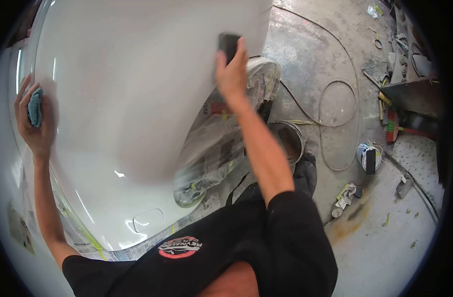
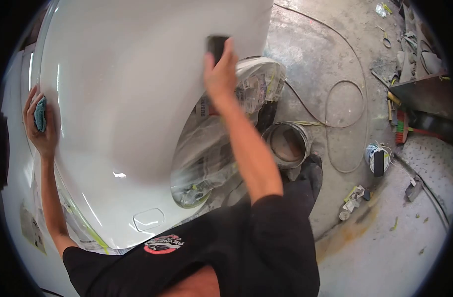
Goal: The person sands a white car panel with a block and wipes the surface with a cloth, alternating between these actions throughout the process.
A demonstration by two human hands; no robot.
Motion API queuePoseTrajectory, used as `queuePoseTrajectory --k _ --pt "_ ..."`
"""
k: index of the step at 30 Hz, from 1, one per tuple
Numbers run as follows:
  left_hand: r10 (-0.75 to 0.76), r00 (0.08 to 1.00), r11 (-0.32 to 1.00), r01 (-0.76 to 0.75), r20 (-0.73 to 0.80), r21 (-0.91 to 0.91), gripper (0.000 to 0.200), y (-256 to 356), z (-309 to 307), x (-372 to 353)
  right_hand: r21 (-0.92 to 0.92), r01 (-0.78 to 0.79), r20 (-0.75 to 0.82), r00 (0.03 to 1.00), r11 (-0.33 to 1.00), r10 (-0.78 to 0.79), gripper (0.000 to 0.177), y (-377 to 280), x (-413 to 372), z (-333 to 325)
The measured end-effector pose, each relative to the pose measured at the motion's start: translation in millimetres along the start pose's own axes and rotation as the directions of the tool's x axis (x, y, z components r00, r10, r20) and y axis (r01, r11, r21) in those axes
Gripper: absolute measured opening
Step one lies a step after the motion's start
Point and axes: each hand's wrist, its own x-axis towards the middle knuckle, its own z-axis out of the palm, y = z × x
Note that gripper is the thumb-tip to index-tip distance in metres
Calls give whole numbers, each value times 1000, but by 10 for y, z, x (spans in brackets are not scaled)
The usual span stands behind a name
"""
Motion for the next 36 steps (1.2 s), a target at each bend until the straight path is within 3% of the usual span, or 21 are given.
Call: queuePoseTrajectory --k 2,5,6,9,12,14,16,18,19,20,21,24,26,28,31,34,35,36 --pt "1 999 1000 -1 36 6 28 -12 -31 -1 1 40 160 986 999 -39 79 -411 -703 -207" --pt "41 999 999 -41 35 -5 28 -106 -14 -12 18 92 113 989 996 -94 80 -140 -470 -132" --pt "44 998 999 -45 44 23 28 -135 1 -5 13 21 49 999 1000 -22 78 42 -97 -57" --pt "46 997 998 -49 57 46 27 -127 -28 -15 52 -299 162 944 953 287 74 321 703 -92" --pt "23 999 1000 -23 46 -16 27 -78 -35 0 69 -249 109 964 966 241 76 92 349 -58" --pt "-3 998 1000 2 58 8 28 -81 -31 -21 6 -13 66 998 1000 12 80 -435 -345 -117" --pt "19 997 1000 -21 71 18 28 -96 -45 -27 61 149 75 985 987 -154 82 -610 -827 -125" --pt "46 995 998 -50 90 45 29 -157 -49 -41 43 76 119 990 996 -80 80 -423 -464 -132" --pt "66 993 995 -73 99 69 30 -225 -58 -44 44 48 48 998 998 -50 78 -221 -121 -46" --pt "86 990 991 -96 107 94 30 -261 -79 -41 -2 120 -45 992 993 -120 74 101 265 66" --pt "95 989 987 -108 112 118 31 -264 -93 -24 64 -62 57 997 996 58 69 185 562 -5" --pt "101 989 985 -114 110 127 31 -230 -92 -19 65 -180 117 978 982 171 71 124 683 -98" --pt "60 995 995 -66 82 72 31 -202 -71 -43 49 -95 57 994 994 92 75 -130 299 -59" --pt "32 997 998 -36 74 59 31 -180 -58 -37 29 97 54 994 995 -98 78 -461 -383 -80" --pt "20 996 998 -26 86 63 30 -164 -54 -39 62 209 89 973 976 -214 79 -341 -521 -119" --pt "29 996 998 -33 79 47 30 -196 -61 -50 27 21 19 1000 999 -22 75 368 548 45" --pt "39 996 998 -43 78 51 30 -165 -50 -44 57 -191 116 976 980 183 75 453 840 -33" --pt "54 996 997 -58 68 54 30 -156 -43 -21 -8 -278 146 950 960 277 76 493 969 -33"
